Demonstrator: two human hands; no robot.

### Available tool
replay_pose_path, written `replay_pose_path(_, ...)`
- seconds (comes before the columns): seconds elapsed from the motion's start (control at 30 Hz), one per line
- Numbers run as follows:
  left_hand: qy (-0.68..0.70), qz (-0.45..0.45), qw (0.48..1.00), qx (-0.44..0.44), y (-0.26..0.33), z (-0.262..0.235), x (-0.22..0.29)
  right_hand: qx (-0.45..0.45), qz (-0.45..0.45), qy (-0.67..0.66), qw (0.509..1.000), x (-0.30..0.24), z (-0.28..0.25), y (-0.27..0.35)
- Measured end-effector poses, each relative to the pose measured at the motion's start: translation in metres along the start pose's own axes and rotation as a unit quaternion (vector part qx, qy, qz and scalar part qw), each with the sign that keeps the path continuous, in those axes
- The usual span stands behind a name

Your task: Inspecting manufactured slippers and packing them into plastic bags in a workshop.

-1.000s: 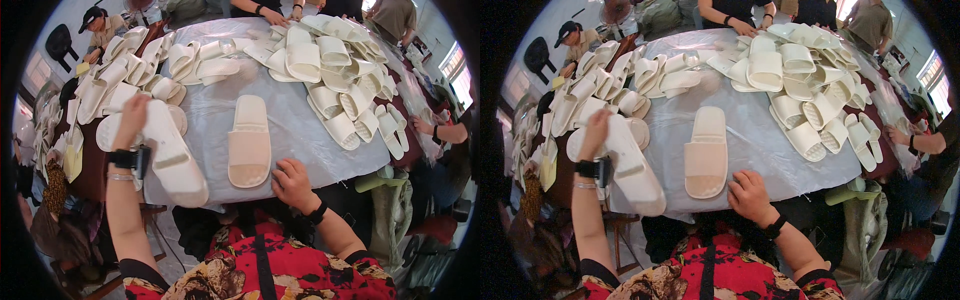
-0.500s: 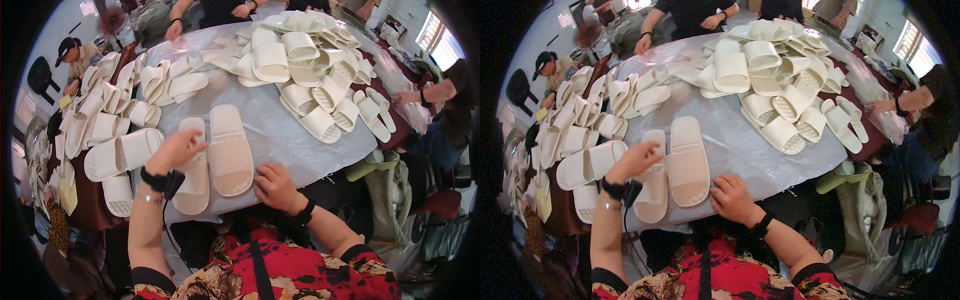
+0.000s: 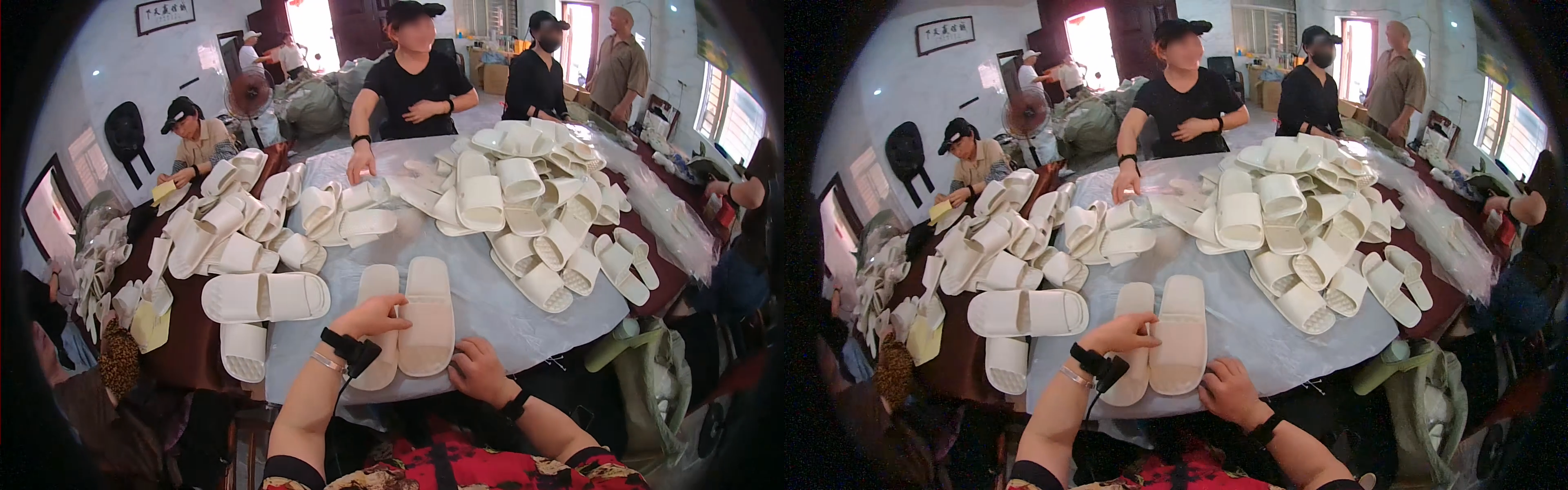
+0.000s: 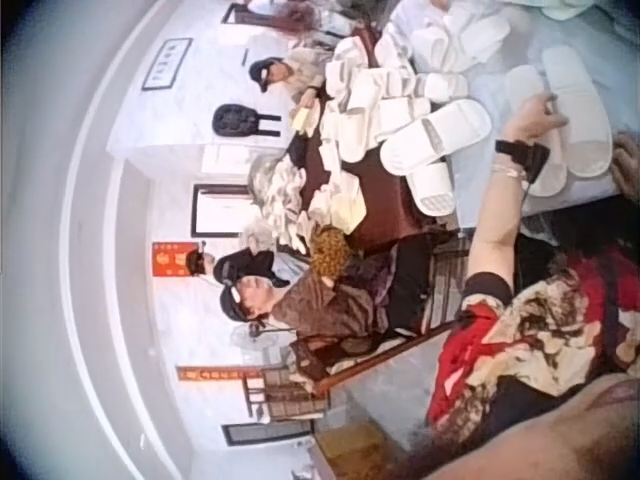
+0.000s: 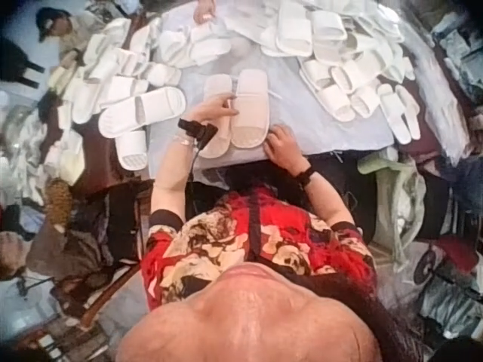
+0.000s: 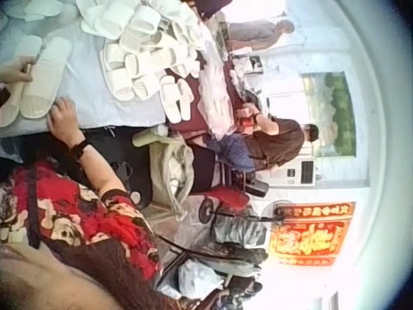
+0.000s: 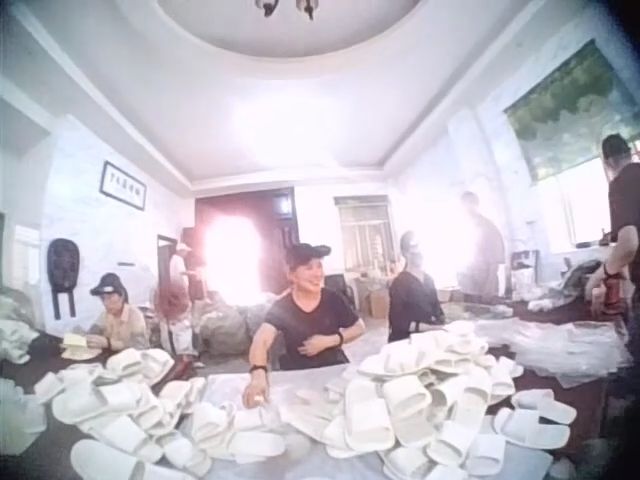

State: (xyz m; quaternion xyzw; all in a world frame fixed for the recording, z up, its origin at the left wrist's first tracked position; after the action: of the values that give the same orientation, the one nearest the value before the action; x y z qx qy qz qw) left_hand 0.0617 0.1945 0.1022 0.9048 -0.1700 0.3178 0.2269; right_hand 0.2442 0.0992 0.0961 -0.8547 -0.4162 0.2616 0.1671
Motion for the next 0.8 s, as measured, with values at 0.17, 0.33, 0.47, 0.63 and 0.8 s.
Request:
replay_pose_path(0.17,-0.008,0.036,0.996,0.079,0.035,-0.009,0.004,0.003,-0.007,0.007,1.000,0.003,0.000,-0.002)
replay_pose_path(0.33,0.255,-0.029,0.965,0.057,0.073,0.009,-0.014,-0.037,-0.002,0.014,0.999,0.020,-0.003,-0.004)
replay_pose_path(0.47,0.291,-0.028,0.953,0.076,0.080,0.035,-0.026,-0.031,0.027,0.042,0.998,0.029,-0.007,-0.009)
replay_pose_path(0.63,0.130,-0.004,0.966,0.221,0.076,0.047,-0.024,0.003,-0.017,-0.005,1.000,-0.007,-0.011,-0.009)
replay_pose_path(0.8,0.113,-0.011,0.958,0.265,0.082,0.045,-0.027,-0.078,-0.172,-0.133,0.973,-0.101,0.014,-0.010)
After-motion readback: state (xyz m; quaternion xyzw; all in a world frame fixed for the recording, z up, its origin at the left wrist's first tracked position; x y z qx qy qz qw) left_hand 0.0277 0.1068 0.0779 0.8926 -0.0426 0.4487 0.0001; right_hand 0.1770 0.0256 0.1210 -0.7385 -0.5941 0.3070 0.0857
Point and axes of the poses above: each hand's wrist, its own y-axis away from the middle knuckle, its own z-axis out of the palm, x = y × z, the point moved 9 cm from there along -y, towards the middle knuckle, and after that the axes turned 8 degrees about -x, right-handed, at the moved point
